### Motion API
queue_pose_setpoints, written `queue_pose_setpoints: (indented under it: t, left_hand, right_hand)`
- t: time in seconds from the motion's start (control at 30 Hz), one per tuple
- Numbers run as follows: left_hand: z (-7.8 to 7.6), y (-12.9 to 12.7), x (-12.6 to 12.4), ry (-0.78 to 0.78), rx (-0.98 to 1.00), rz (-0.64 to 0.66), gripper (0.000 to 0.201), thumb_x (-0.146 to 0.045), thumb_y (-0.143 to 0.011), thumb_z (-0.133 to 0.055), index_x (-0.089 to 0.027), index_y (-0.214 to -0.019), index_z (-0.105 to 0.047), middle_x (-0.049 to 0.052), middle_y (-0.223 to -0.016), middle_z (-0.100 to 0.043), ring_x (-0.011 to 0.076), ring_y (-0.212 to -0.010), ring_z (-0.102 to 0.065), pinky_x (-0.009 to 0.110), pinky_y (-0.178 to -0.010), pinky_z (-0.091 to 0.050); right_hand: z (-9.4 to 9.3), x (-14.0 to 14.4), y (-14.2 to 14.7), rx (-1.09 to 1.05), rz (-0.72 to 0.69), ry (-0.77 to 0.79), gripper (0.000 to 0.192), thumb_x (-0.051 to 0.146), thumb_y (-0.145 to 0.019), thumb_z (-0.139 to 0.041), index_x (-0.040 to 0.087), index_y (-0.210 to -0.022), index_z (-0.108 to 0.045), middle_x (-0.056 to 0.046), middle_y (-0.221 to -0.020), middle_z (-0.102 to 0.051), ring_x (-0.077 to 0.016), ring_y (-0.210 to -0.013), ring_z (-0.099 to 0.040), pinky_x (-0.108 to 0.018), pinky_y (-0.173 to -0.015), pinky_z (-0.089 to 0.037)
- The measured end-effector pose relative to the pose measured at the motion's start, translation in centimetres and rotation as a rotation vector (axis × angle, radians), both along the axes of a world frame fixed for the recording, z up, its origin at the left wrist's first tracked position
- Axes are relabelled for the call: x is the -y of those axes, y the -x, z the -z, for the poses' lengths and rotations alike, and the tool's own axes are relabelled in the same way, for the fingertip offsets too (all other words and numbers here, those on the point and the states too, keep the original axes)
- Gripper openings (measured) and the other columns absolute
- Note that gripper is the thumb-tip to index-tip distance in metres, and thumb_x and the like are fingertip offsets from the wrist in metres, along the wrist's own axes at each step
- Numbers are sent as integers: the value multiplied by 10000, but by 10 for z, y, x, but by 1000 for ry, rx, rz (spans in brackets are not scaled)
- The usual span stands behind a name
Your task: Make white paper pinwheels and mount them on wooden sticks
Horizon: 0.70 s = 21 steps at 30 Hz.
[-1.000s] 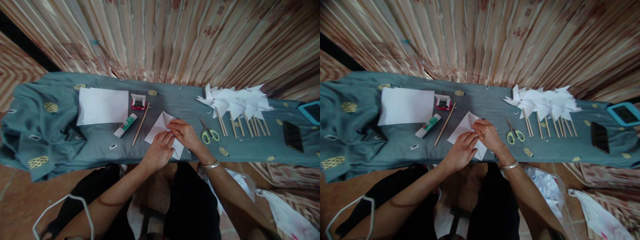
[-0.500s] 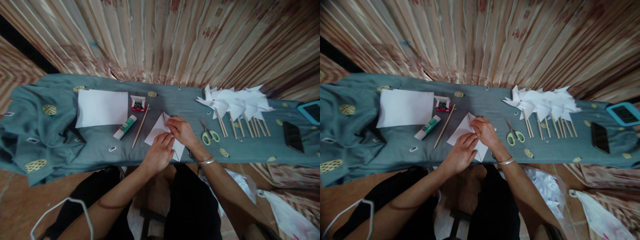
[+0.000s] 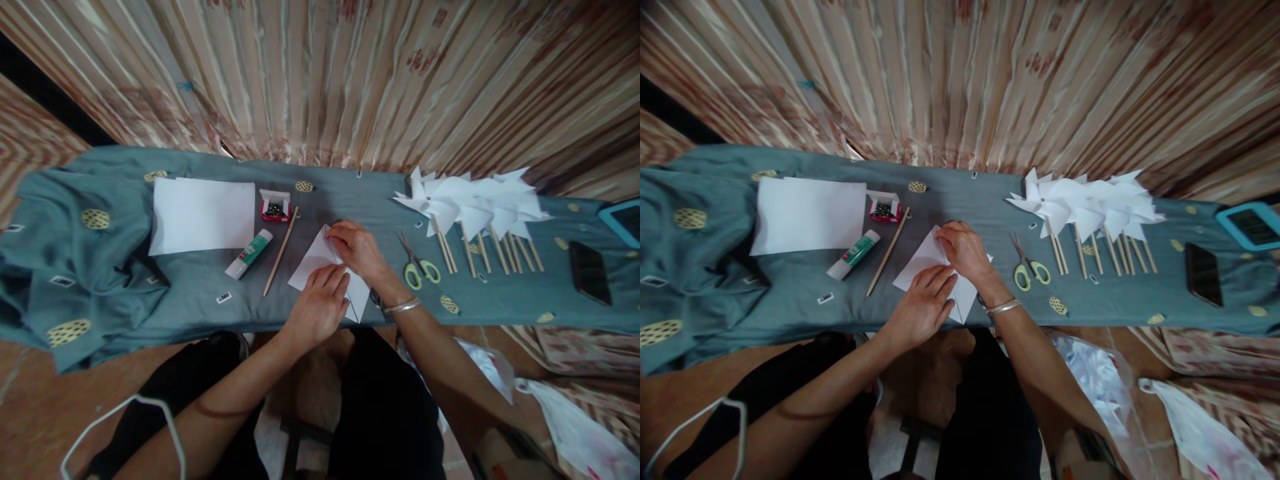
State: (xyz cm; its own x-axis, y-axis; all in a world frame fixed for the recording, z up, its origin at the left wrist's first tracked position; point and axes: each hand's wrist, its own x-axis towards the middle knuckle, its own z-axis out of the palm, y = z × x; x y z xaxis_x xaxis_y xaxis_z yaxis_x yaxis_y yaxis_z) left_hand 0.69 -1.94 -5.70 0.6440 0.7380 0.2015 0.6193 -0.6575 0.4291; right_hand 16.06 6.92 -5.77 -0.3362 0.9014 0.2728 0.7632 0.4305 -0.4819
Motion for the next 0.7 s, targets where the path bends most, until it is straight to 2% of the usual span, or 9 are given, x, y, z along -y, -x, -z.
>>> queue_pose_setpoints:
  t: [0.3,0.5,0.6,0.7]
  left_hand:
    - [-1,1,0,-7,1,3,401,-227,-933,-503,-34,-1281,-551,211,-1380,-557,337,-1285,-484,492,-1077,-412]
    - [1,-1,0,-5,3,2,403,-235,-924,-530,-26,-1269,-558,216,-1382,-557,340,-1288,-487,500,-1078,-422]
    - [3,1,0,-4,39,11,408,-242,-931,-524,-58,-1294,-540,201,-1390,-554,331,-1303,-483,506,-1081,-425]
    - [3,12,-6,-18,139,13,433,-251,-949,-492,-122,-1363,-482,173,-1431,-523,305,-1326,-465,511,-1091,-421]
  right_hand:
    - [-1,-15,9,77,50,-2,279,124,-920,-471,175,-958,-743,-97,-1007,-712,-239,-972,-640,-365,-906,-496]
    - [-3,-22,16,97,106,-3,275,144,-918,-483,200,-957,-749,-85,-1044,-724,-234,-976,-647,-365,-905,-503]
    - [-12,-16,12,38,172,-37,265,140,-910,-499,183,-1000,-745,-95,-1072,-735,-246,-997,-652,-393,-945,-491]
    - [-21,3,3,-90,291,-116,262,197,-913,-525,179,-1091,-717,-98,-1102,-737,-260,-1027,-653,-430,-965,-491]
